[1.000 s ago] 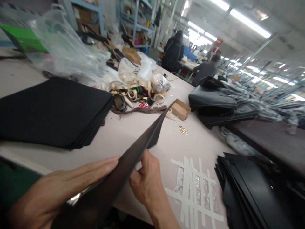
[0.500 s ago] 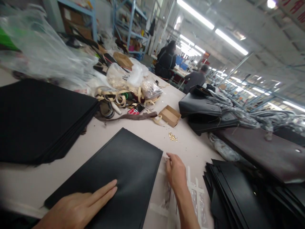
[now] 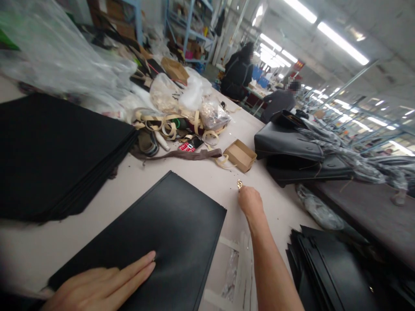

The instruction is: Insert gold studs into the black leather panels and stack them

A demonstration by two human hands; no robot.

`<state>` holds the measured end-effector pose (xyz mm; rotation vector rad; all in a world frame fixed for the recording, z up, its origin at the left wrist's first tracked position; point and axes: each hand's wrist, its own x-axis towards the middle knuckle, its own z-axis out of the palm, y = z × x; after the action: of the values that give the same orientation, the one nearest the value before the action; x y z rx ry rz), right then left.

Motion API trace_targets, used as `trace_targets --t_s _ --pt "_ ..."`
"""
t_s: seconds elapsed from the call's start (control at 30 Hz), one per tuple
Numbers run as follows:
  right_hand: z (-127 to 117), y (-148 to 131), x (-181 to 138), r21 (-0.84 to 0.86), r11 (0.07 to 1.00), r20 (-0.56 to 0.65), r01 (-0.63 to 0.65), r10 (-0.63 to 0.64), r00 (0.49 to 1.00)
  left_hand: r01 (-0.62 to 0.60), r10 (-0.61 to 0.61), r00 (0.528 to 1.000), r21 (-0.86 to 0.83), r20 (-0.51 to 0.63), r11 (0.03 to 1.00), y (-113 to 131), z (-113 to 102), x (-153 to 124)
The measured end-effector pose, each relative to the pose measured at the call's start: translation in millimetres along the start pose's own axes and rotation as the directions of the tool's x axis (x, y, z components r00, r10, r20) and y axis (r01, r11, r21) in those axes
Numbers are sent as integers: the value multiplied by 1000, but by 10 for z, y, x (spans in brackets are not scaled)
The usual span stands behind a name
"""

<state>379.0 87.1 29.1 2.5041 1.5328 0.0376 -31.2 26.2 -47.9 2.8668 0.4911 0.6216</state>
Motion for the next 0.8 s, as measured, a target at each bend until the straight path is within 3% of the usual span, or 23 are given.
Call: trace_targets --t_s 0.17,0.3,0.43,0.57,0.63,0.7,0.77,0.8 --pt "-9 -101 101 -37 993 32 -113 115 993 95 -95 971 10 218 995 124 -240 145" --pt "-22 -88 132 -1 985 31 -174 174 984 21 -16 982 -26 186 999 113 -297 187" --pt "-94 -41 46 120 984 33 -133 130 991 31 -31 991 0 133 1000 107 -314 182" --pt "-87 -306 -448 343 939 64 -27 5 998 -12 12 996 -9 88 1000 108 -306 179" --pt "-48 -555 -850 538 842 120 44 -128 984 -16 16 997 -6 77 1000 111 -291 180" --pt "-26 -808 -1253 761 646 173 61 -293 940 2 -3 997 6 72 1000 119 -276 184" --pt "-42 -1012 -1563 813 578 199 62 -377 905 15 -15 998 11 62 1000 129 -265 188" --pt "-63 -1087 -1665 798 597 204 80 -393 897 13 -13 998 11 58 1000 132 -260 190"
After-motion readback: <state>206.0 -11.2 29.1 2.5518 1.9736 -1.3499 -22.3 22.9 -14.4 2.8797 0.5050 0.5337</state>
